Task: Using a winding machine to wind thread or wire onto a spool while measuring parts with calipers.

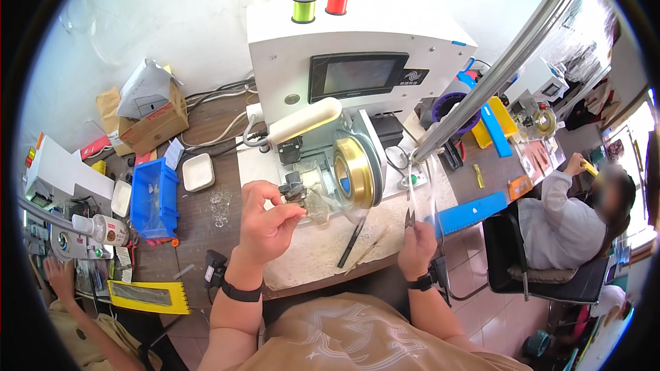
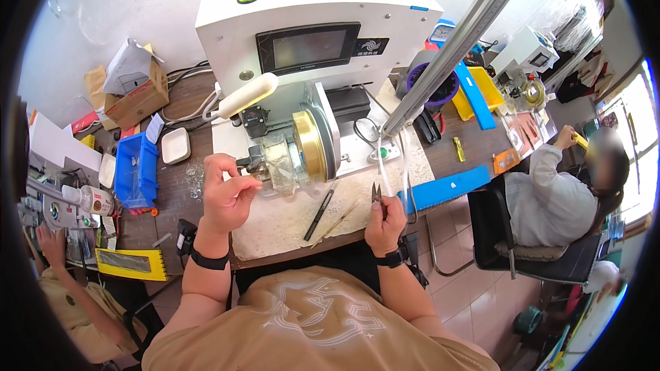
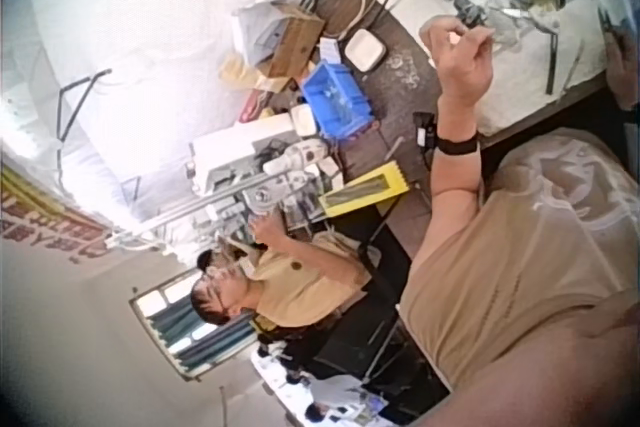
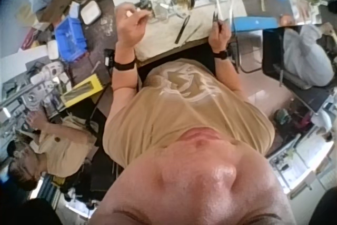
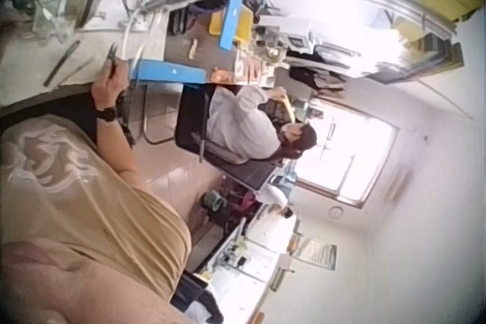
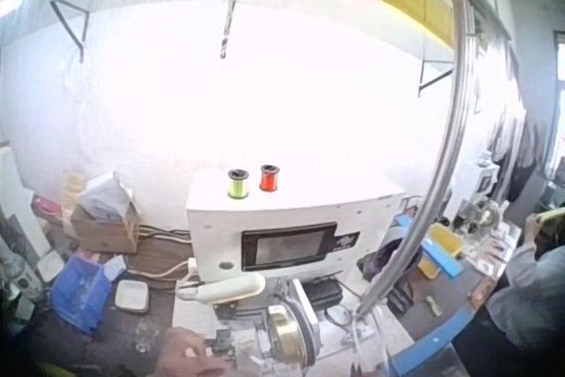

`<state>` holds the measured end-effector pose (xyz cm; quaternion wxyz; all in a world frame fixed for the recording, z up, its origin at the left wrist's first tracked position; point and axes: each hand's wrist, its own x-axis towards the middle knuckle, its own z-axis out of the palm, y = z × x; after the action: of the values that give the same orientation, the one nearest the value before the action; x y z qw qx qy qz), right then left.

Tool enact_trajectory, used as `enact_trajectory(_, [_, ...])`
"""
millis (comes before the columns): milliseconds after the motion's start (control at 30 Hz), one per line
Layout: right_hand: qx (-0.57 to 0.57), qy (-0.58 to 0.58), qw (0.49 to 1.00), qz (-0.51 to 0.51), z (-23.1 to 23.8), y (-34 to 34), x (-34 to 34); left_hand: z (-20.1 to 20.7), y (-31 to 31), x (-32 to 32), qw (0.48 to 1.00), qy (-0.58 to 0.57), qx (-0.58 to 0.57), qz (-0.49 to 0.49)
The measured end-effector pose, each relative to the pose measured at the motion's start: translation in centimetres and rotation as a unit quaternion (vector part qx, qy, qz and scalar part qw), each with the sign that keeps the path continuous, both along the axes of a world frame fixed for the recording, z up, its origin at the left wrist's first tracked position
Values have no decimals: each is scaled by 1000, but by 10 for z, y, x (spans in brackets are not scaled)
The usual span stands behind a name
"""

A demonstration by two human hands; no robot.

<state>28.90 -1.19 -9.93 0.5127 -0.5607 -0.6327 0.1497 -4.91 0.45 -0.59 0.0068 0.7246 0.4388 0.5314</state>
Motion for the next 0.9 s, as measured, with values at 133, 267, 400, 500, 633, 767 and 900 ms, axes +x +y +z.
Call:
enact_trajectory(133, [-6,-5,1000,5,4,0,-1,1,-1,-2,999,-29,-22,-21])
enact_trajectory(267, [51,13,999,1,6,3,-4,2,-1,-1,997,-59,-38,-16])
enact_trajectory(400, [2,8,1000,7,9,0,-2,3,0,-1,997,-68,-41,-11])
enact_trajectory(500, [2,6,1000,5,10,0,-2,4,-1,0,997,-68,-45,-9])
enact_trajectory(633, [14,4,1000,6,12,0,-3,3,-3,3,995,-77,-59,-11])
enact_trajectory(767, [8,9,1000,8,12,-1,-2,1,-4,5,995,-81,-62,-7])
enact_trajectory(900, [28,25,999,23,9,1,0,-4,-5,9,993,-96,-75,-5])
